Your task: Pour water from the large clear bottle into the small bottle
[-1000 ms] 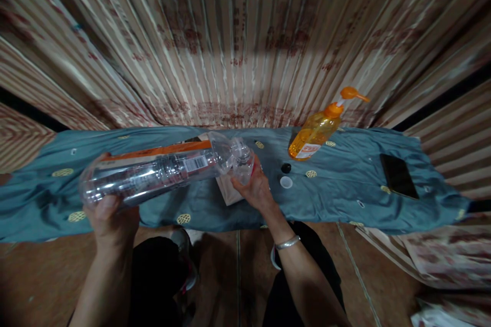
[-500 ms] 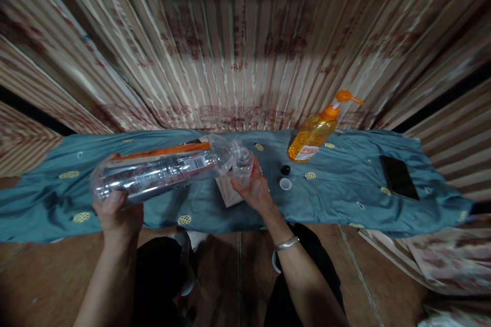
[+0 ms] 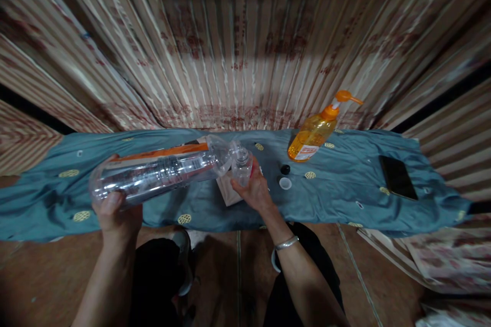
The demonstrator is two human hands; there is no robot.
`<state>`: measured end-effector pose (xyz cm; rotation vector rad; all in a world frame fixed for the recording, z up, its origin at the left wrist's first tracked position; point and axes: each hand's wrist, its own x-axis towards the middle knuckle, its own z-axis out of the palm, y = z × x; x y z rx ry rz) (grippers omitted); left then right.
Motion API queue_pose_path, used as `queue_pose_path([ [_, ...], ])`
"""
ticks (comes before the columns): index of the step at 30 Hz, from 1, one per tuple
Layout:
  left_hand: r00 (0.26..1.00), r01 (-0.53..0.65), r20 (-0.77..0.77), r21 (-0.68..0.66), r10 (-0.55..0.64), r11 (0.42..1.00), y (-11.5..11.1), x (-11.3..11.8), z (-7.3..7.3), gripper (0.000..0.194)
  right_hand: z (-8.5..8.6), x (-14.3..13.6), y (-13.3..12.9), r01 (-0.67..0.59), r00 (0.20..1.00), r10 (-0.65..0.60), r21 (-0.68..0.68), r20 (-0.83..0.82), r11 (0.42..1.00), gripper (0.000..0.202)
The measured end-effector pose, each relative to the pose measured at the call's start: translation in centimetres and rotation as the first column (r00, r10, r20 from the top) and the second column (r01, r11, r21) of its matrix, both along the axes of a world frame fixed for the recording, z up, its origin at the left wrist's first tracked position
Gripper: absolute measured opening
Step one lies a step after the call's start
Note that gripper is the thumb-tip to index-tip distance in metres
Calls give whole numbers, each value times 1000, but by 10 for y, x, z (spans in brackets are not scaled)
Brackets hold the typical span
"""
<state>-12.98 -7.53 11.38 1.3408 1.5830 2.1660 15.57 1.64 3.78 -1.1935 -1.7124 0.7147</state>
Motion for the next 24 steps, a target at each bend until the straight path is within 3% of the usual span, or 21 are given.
queue_pose_path([
  [3,992,43,120,20,-45,999,0,2,3,84,1,1,-1,-5,1000,5,5,-4,1000,92],
  [8,978,66,195,24,-70,998,-1,5,8,74,0,1,-1,11,1000,-12,17,28,1000,90],
  [16,973,67,221,3,-66,998,-2,4,14,87,0,1,-1,17,998,-18,11,62,1000,91],
  [24,984,60,170,-4,-58,998,-1,1,10,89,1,1,-2,37,997,-36,-11,72,999,87],
])
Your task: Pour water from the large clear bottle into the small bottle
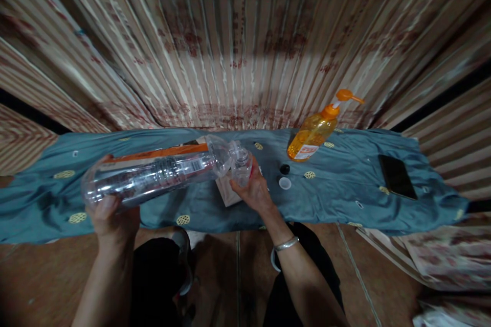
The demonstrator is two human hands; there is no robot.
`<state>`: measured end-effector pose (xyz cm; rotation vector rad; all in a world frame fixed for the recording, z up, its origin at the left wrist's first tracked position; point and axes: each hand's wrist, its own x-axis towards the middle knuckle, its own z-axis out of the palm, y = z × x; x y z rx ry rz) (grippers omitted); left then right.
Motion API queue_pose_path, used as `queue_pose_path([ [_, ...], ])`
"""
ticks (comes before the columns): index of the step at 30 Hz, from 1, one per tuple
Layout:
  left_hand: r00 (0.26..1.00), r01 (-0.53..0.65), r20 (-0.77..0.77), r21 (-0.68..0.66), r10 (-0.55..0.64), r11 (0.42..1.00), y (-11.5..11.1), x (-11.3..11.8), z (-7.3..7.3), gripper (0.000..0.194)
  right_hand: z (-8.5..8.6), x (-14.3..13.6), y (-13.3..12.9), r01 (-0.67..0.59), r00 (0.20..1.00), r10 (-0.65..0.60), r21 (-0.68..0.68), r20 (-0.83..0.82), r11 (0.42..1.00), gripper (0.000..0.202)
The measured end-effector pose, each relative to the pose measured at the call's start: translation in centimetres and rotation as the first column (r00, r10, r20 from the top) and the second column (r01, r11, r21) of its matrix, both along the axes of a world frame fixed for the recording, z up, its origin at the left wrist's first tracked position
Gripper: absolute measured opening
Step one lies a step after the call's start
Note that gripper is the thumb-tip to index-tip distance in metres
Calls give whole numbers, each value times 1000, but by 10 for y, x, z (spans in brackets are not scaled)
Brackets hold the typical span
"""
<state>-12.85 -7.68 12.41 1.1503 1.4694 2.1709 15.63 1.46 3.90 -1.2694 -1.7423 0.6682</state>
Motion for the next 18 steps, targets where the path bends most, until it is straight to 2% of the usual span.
queue_pose_path([
  [9,1000,-1,-22,21,1,1000,2,0,-4,85,3,0,-1,-13,999,14,16,-37,1000,88],
  [18,998,-30,56,22,29,999,2,9,8,88,3,0,0,-18,1000,18,12,-23,1000,87],
])
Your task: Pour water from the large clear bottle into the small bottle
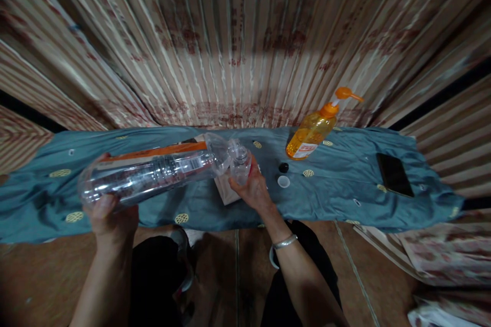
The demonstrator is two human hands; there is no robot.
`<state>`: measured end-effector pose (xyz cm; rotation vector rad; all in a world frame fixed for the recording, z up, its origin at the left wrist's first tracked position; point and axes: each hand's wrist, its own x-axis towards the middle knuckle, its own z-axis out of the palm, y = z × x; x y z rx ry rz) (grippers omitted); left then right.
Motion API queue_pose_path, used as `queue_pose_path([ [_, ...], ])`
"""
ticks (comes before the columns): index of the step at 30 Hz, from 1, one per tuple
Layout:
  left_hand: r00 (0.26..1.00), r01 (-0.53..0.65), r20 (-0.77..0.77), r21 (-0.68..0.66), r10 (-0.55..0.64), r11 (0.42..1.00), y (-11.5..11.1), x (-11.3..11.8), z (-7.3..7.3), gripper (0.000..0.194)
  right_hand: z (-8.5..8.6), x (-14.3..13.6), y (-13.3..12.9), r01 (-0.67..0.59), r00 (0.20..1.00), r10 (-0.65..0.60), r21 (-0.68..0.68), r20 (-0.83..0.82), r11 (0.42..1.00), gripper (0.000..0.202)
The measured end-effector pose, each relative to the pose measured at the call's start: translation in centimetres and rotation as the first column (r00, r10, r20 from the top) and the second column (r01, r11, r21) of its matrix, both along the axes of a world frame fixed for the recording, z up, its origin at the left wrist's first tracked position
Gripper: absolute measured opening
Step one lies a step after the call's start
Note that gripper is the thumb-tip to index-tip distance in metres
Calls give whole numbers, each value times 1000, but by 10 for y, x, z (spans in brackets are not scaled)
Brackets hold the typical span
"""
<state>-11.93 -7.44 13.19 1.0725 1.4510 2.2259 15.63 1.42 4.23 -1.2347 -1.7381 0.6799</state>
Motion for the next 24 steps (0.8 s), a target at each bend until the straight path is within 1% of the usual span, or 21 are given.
queue_pose_path([
  [5,1000,5,28,18,-5,1000,0,1,2,88,-1,0,0,4,1000,-4,5,8,1000,86],
  [11,1000,30,1,21,-30,999,-2,-2,1,87,-4,0,1,33,999,-34,12,39,999,90],
  [16,997,32,-76,2,-32,999,-4,-3,-1,86,1,0,-1,14,1000,-14,12,18,1000,85],
  [21,998,15,-62,11,-14,1000,-3,0,-1,86,3,0,-2,4,1000,-5,-19,-8,1000,85],
  [24,995,8,-98,2,-8,1000,-3,-1,0,86,1,1,-1,2,1000,-2,-19,-3,1000,89],
])
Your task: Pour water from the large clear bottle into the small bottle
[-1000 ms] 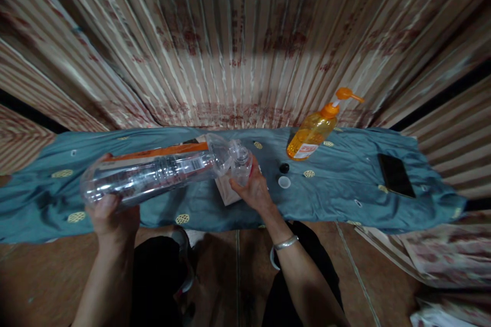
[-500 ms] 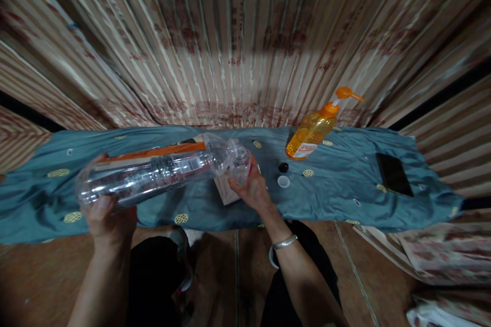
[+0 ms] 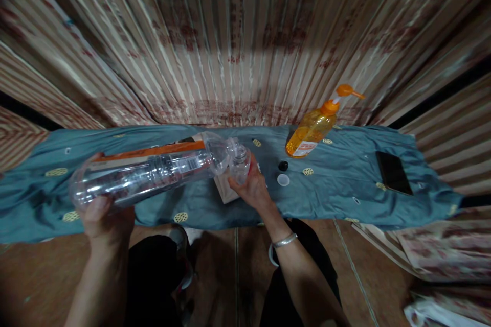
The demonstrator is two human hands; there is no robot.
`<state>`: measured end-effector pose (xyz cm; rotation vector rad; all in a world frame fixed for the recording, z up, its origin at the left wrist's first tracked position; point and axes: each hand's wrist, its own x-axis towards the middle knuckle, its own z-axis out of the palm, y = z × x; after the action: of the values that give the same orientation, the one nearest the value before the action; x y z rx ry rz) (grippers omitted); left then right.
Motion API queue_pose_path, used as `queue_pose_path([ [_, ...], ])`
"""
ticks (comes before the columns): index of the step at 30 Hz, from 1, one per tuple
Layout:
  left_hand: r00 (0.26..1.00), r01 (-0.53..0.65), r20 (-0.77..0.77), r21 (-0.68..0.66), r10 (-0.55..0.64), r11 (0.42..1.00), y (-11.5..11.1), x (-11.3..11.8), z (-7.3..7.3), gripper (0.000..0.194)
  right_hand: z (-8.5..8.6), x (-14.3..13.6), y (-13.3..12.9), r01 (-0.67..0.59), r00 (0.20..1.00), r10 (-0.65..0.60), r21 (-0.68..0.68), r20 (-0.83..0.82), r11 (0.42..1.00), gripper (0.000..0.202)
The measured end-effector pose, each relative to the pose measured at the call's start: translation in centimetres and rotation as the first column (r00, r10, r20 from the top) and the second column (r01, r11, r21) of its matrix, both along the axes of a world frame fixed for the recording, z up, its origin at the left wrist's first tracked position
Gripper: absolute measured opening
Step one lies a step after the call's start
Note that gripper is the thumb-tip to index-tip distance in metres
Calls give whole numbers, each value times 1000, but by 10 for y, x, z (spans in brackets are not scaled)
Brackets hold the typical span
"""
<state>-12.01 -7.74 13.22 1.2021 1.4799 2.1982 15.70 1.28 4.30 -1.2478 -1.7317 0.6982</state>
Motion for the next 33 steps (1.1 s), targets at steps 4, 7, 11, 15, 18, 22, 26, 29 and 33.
queue_pose_path([
  [4,999,-8,-45,-18,7,1000,0,-3,-1,87,-1,0,0,-8,1000,8,-2,-14,1000,91],
  [7,999,-6,-37,-25,5,1000,0,-4,-3,90,1,0,0,-13,1000,13,-10,-28,1000,89],
  [11,1000,-10,-7,0,10,1000,0,-2,-3,89,3,-1,0,-17,1000,17,-1,-26,1000,88],
  [15,998,-22,50,9,21,1000,1,2,2,89,3,-1,-1,-6,1000,6,5,-28,1000,87],
  [18,997,-27,73,22,25,999,1,4,6,87,2,-1,-1,-8,1000,8,-1,-27,1000,87],
  [22,995,-1,95,59,-5,998,1,5,7,83,0,0,0,9,1000,-9,13,4,1000,88],
  [26,993,6,113,70,-14,998,2,1,4,85,-5,0,2,10,1000,-11,37,23,999,90],
  [29,990,17,135,80,-28,997,2,0,2,86,-8,0,3,8,1000,-9,61,20,998,89],
  [33,992,46,116,104,-58,994,1,1,1,83,-8,0,3,12,1000,-14,79,17,997,90],
])
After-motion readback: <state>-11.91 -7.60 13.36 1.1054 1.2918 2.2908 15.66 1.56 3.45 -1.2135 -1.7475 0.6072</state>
